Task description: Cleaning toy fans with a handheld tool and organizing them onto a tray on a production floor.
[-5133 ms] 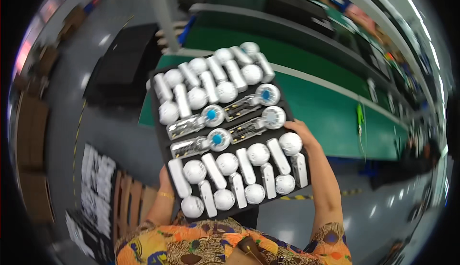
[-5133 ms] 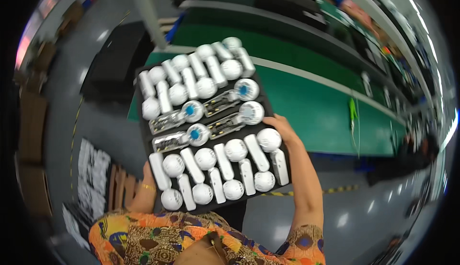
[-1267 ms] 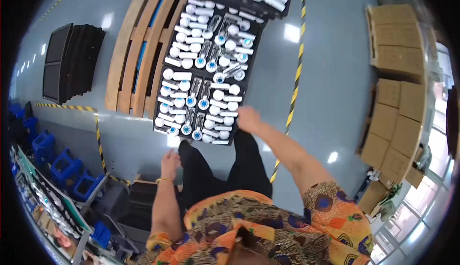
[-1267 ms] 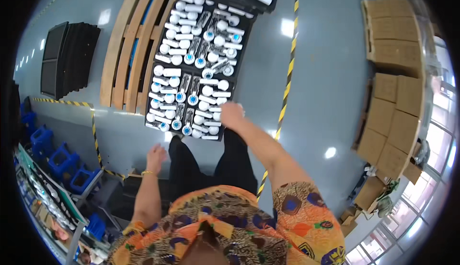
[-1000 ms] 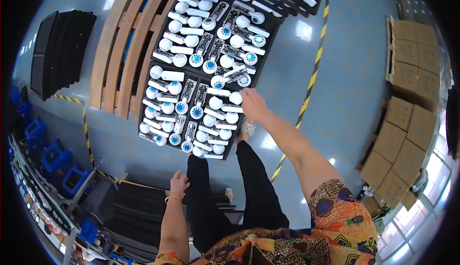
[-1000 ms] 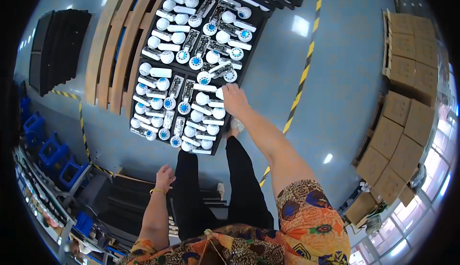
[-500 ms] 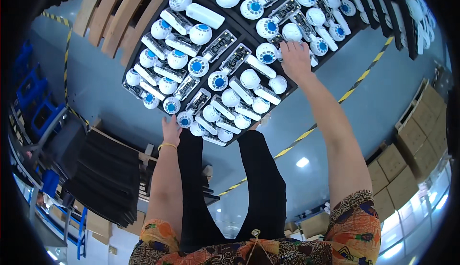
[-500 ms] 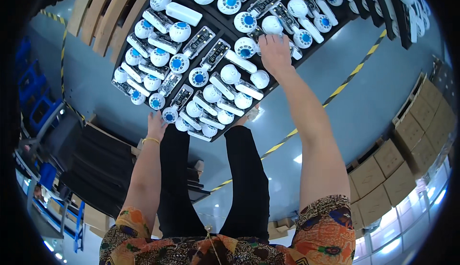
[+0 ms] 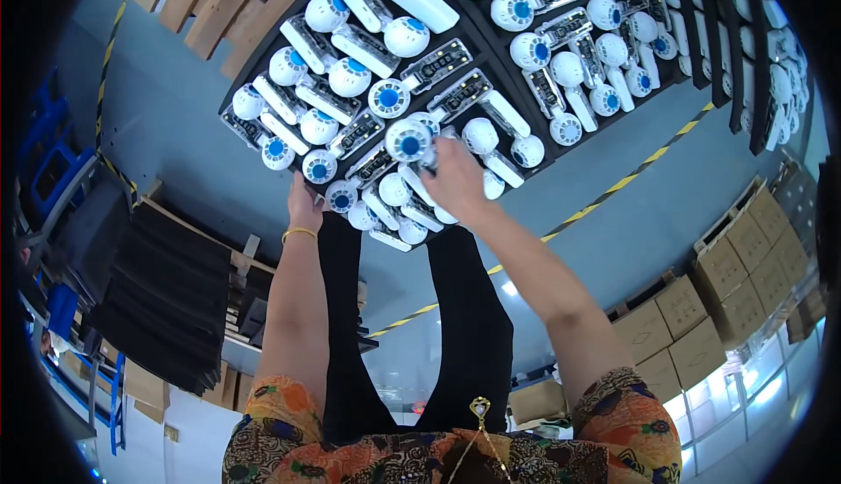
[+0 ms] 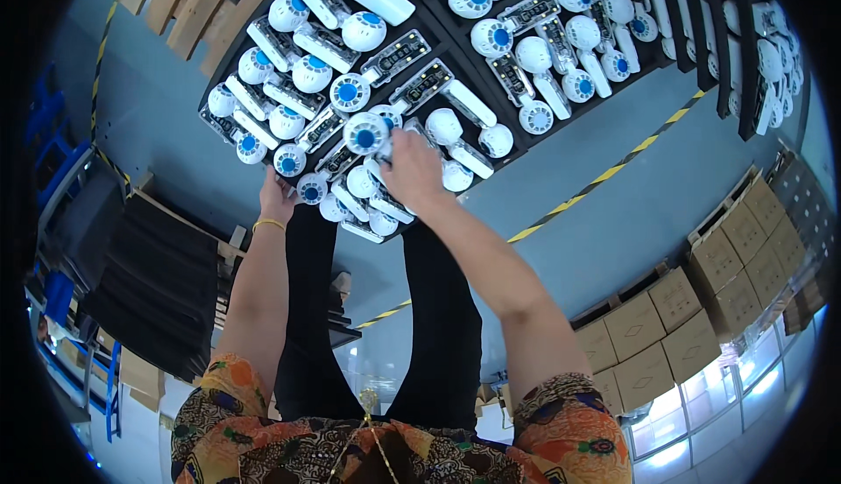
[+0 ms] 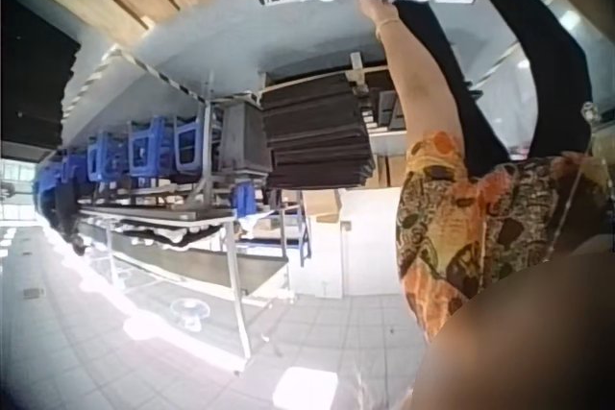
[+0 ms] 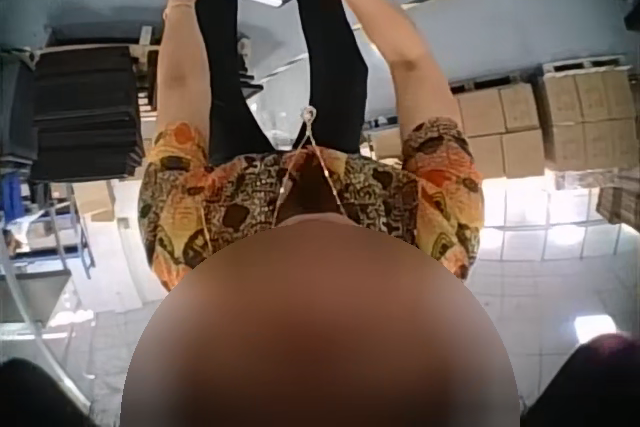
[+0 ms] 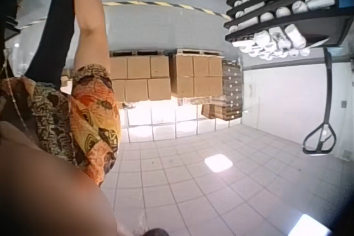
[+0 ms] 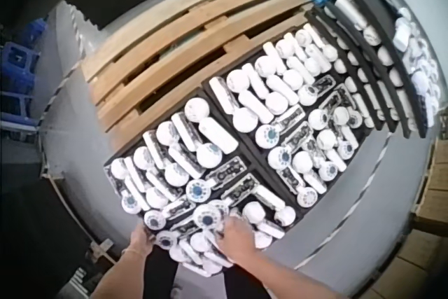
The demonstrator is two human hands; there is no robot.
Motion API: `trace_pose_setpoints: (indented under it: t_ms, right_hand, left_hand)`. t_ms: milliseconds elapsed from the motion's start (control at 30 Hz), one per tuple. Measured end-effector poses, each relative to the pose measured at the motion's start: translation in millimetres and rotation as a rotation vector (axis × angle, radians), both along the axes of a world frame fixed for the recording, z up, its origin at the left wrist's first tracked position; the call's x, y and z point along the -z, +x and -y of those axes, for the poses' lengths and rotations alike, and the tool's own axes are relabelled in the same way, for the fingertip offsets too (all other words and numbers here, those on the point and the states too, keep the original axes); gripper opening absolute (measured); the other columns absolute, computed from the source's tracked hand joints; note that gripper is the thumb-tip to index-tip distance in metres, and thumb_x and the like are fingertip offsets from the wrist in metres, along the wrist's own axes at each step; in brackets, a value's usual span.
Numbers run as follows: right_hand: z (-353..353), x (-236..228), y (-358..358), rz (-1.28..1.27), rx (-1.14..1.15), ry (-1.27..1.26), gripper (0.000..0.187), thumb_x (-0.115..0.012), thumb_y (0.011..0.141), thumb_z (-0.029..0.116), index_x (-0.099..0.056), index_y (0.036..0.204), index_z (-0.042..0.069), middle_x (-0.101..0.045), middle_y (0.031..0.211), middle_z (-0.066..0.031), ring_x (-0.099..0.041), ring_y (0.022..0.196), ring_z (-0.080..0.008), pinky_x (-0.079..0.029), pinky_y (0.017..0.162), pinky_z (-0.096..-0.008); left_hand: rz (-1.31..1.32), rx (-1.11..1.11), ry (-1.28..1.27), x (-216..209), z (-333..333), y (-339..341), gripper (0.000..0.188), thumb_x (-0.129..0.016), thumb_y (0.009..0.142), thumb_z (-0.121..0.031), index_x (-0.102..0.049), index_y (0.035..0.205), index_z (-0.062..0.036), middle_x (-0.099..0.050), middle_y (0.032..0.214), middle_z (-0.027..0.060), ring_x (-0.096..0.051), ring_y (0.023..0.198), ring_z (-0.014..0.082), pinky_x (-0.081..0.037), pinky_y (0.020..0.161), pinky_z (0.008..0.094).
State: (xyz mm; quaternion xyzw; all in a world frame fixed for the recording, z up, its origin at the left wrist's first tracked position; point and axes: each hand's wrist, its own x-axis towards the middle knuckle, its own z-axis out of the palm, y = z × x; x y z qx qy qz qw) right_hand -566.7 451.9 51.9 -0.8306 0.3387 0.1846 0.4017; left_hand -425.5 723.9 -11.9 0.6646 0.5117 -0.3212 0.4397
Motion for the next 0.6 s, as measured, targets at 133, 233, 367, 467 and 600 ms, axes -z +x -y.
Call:
trace_pose_setpoints:
  t_ms: [133,233,367,467,600]
  right_hand:
    - [-23,-12,19,-0.087,0.053,0.066,0.049,-0.071,0.071,0.019,-0.049,0.111,0.001,-0.055,0.102,-0.0180,-0.055,0.097,-0.0344,-0.047,0.078,-0.0433]
    - [-31,-13,10,0.033,0.007,-0.011,0.052,-0.071,0.072,0.019,-0.048,0.114,0.002,-0.053,0.105,-0.0177,-0.054,0.098,-0.0349,-0.047,0.080,-0.0422]
    - [-33,0,-27,0.300,0.236,-0.025,0.051,-0.069,0.075,0.019,-0.048,0.118,0.002,-0.053,0.110,-0.0154,-0.054,0.100,-0.0311,-0.046,0.084,-0.0386]
    - [-16,-3,-84,0.082,0.932,0.190,0.041,-0.062,0.082,0.014,-0.050,0.119,0.003,-0.053,0.113,-0.0090,-0.052,0.104,-0.0206,-0.042,0.090,-0.0334]
    - [-17,63,-225,0.049,1.396,0.103,0.032,-0.060,0.083,0.018,-0.053,0.113,0.008,-0.054,0.106,-0.0044,-0.051,0.095,-0.0169,-0.041,0.084,-0.0356]
  left_hand:
    - [0.026,-0.085,-0.031,-5,19,-3,0.026,-0.053,0.090,-0.033,-0.051,0.109,-0.0146,-0.051,0.090,-0.0001,-0.048,0.081,0.0139,-0.041,0.077,0.0343]
    - [0.084,-0.038,-0.125,5,-1,2,0.023,-0.053,0.091,-0.030,-0.052,0.109,-0.0154,-0.049,0.084,-0.0017,-0.045,0.074,0.0105,-0.040,0.069,0.0306]
    - [0.196,0.084,-0.130,1,-28,29,0.026,-0.051,0.089,-0.012,-0.052,0.114,-0.0082,-0.055,0.095,0.0013,-0.053,0.083,0.0147,-0.045,0.077,0.0292]
    - [0.793,0.604,0.292,-6,-36,66,0.037,-0.045,0.085,0.004,-0.049,0.121,0.0009,-0.057,0.111,0.0080,-0.057,0.100,0.0213,-0.043,0.092,0.0296]
    - [1.095,1.056,0.331,-41,30,131,0.040,-0.043,0.085,0.003,-0.047,0.125,0.0042,-0.055,0.118,0.0179,-0.053,0.112,0.0287,-0.039,0.099,0.0346]
